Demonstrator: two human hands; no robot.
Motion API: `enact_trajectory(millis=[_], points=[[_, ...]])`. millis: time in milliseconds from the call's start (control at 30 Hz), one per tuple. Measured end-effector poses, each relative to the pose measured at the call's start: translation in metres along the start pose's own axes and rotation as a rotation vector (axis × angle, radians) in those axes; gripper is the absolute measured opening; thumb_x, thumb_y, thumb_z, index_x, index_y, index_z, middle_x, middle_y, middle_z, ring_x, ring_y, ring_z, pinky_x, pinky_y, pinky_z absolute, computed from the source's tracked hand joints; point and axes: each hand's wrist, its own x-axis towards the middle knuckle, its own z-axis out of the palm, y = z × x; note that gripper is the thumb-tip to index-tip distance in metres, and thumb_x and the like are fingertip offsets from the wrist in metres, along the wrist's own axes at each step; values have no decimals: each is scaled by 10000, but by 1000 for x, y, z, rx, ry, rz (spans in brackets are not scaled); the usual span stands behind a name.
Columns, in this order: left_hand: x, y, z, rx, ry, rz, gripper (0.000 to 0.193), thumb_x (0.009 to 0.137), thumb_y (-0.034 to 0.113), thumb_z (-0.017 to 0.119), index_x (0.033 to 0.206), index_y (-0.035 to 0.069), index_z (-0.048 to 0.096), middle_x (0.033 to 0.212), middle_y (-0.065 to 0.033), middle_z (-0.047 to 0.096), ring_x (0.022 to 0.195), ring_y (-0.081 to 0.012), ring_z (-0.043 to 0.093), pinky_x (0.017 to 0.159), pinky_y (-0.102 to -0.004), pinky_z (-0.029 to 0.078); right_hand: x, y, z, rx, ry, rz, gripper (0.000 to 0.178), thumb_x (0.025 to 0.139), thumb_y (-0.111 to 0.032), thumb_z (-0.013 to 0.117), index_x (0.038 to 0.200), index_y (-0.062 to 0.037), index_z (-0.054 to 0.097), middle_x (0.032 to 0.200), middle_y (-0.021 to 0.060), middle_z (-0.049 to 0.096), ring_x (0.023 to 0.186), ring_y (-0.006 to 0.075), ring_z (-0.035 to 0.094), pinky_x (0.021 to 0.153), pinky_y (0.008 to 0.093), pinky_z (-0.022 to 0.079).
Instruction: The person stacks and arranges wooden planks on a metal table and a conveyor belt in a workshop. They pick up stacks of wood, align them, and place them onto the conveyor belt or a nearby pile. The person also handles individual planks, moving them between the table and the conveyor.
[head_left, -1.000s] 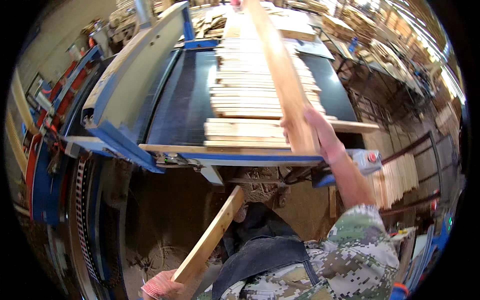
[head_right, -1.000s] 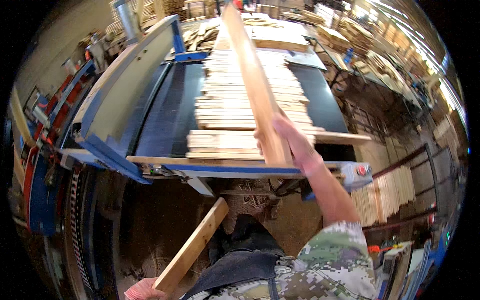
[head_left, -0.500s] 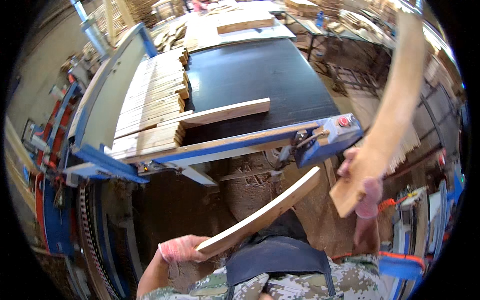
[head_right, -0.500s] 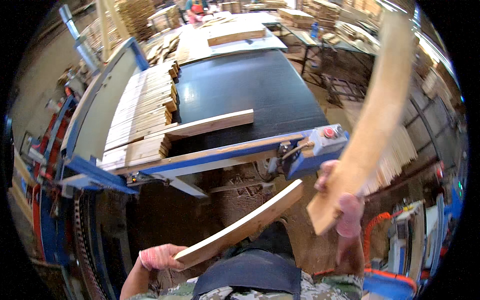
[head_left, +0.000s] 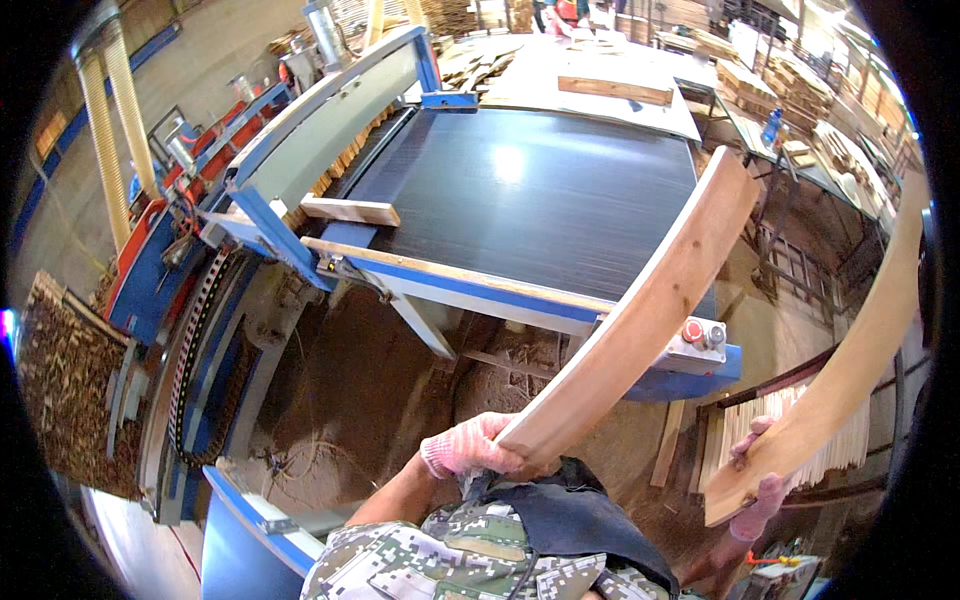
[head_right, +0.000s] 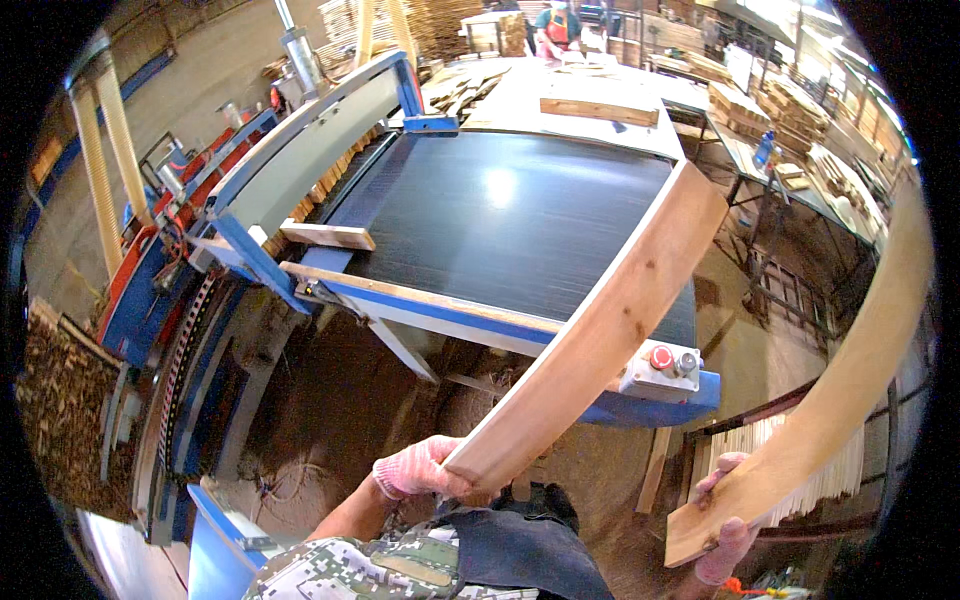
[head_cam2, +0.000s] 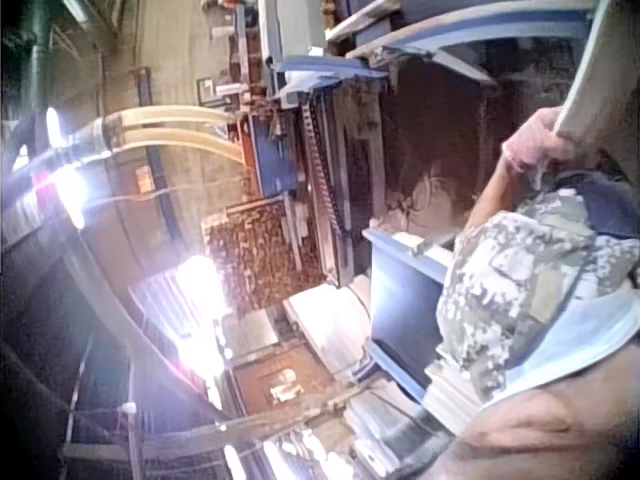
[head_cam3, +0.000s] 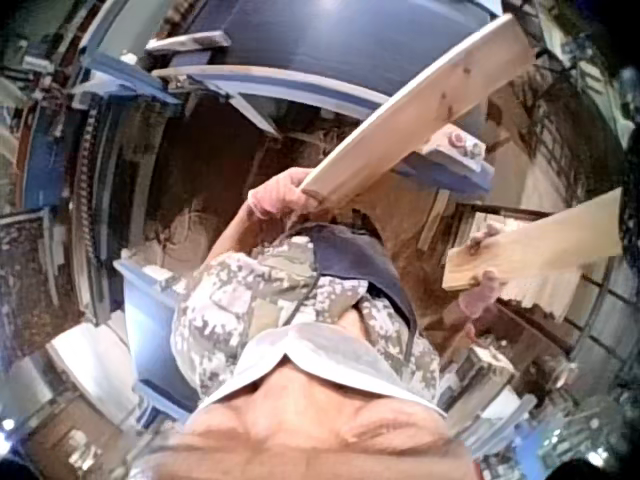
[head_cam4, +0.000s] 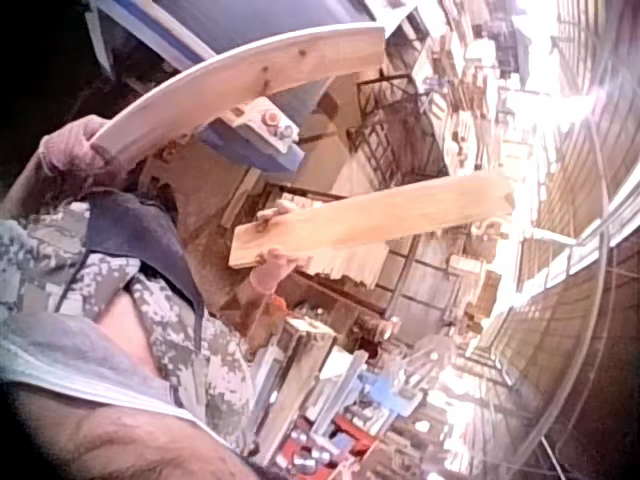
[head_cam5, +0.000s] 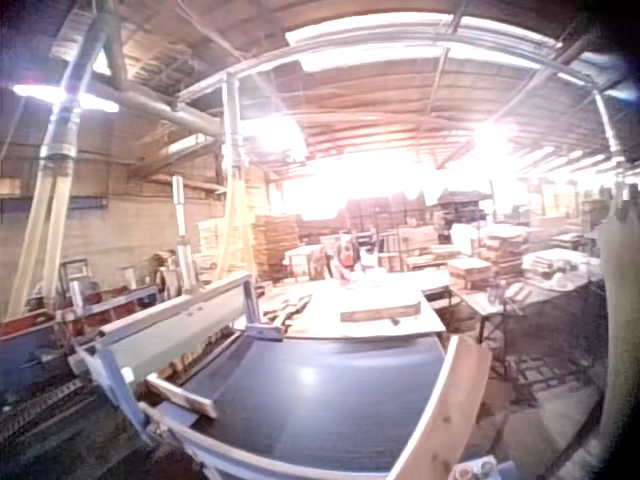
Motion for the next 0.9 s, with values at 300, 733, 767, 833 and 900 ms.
enact_trajectory(millis=[300, 733, 767, 833, 900], points=[[53, -10, 49, -130, 0, 73, 684, 809, 173, 877, 1419, 5, 618, 1270, -124, 731, 1130, -234, 713, 1014, -396, 563, 29, 27, -27, -93, -311, 271, 896, 692, -611, 882, 1263, 14, 586, 1121, 97, 620, 882, 183, 661, 756, 321, 548], [17, -22, 9, -208, 71, 140, 757, 807, 196, 872, 1479, 22, 568, 1323, -138, 705, 1135, -229, 711, 1002, -379, 574, 13, 56, 36, -125, -506, 414, 843, 701, -550, 905, 1235, 29, 603, 1077, 135, 665, 854, 204, 692, 698, 332, 576], [10, -23, 4, -218, 92, 146, 761, 806, 195, 873, 1480, 20, 567, 1333, -139, 701, 1143, -232, 710, 1012, -381, 572, 12, 60, 45, -123, -530, 426, 840, 702, -541, 905, 1238, 30, 600, 1081, 136, 664, 853, 204, 691, 698, 332, 575], [-2, -27, -8, -253, 106, 160, 770, 806, 205, 883, 1482, 17, 565, 1349, -143, 694, 1168, -239, 704, 1027, -386, 568, 5, 61, 73, -85, -513, 456, 836, 701, -525, 906, 1242, 32, 596, 1087, 138, 663, 851, 203, 689, 700, 332, 575], [-15, -27, -18, -286, 123, 168, 774, 808, 212, 889, 1482, 14, 563, 1360, -144, 691, 1190, -243, 697, 1038, -386, 565, -2, 67, 91, -44, -501, 492, 834, 698, -509, 908, 1245, 35, 593, 1092, 140, 663, 850, 203, 688, 704, 334, 575]])
